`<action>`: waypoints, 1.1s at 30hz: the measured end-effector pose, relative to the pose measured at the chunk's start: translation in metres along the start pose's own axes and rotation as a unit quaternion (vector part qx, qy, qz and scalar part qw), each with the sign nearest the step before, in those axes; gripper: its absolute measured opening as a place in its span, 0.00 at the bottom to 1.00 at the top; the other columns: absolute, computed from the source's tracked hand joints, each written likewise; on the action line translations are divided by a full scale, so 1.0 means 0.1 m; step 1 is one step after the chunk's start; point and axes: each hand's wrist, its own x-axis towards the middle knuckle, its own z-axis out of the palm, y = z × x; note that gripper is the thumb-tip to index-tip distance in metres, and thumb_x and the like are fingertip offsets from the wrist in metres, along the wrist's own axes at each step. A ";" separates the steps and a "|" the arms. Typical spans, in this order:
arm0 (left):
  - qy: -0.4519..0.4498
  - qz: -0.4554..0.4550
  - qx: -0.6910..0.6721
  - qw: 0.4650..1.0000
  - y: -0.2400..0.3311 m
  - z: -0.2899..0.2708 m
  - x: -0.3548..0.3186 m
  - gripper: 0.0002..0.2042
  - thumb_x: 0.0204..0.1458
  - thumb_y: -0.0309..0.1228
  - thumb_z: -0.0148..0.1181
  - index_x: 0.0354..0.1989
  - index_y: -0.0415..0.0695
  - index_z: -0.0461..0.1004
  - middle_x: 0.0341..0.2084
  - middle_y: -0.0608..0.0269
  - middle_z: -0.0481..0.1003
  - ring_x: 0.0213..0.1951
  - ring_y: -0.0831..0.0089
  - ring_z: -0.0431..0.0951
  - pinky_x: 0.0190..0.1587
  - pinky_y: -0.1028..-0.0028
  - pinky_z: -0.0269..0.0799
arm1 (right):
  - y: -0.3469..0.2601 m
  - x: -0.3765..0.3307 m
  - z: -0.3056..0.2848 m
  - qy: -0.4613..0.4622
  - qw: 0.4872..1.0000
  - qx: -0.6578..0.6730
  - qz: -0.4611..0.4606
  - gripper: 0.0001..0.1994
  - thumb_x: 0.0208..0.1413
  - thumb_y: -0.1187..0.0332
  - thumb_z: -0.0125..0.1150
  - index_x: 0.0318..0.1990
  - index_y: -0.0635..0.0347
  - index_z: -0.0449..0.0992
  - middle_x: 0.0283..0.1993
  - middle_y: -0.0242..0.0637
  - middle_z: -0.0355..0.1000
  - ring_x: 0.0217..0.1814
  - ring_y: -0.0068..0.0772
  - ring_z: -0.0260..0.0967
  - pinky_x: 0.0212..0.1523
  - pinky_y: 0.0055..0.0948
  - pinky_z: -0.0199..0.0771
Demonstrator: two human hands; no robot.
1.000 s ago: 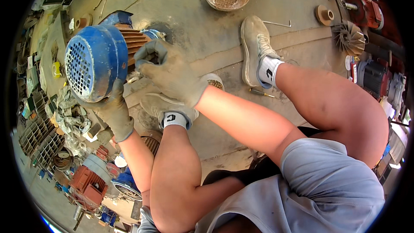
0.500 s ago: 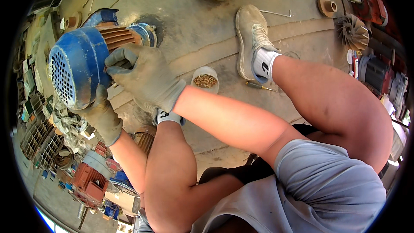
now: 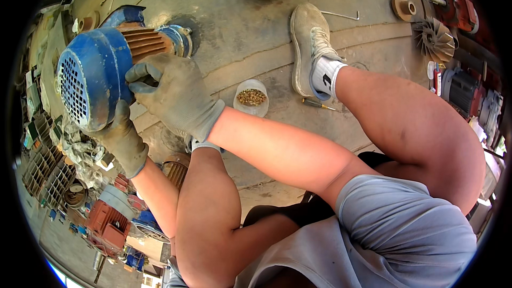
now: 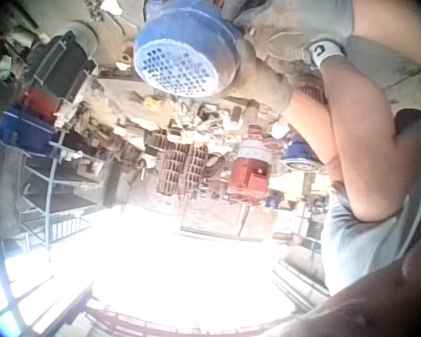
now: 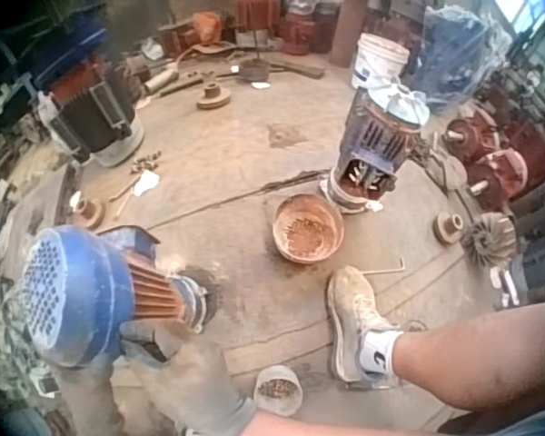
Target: The person measures a fan housing with a caliper, then picks up a blue electric motor and removes its end cap. They proceed to insert and tighten screws into the motor casing using a screwdriver, then remove the fan housing from the motor shaft.
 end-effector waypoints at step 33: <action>-0.001 -0.014 0.022 1.000 -0.03 -0.10 -0.02 0.65 0.38 0.28 0.90 0.80 0.42 0.42 0.75 0.47 0.60 0.72 0.55 0.68 0.76 0.55 0.69 | 0.22 -0.03 0.14 0.069 0.990 -0.078 -0.098 0.11 0.58 0.80 0.73 0.47 0.68 0.82 0.41 0.45 0.85 0.42 0.36 0.86 0.46 0.34 0.85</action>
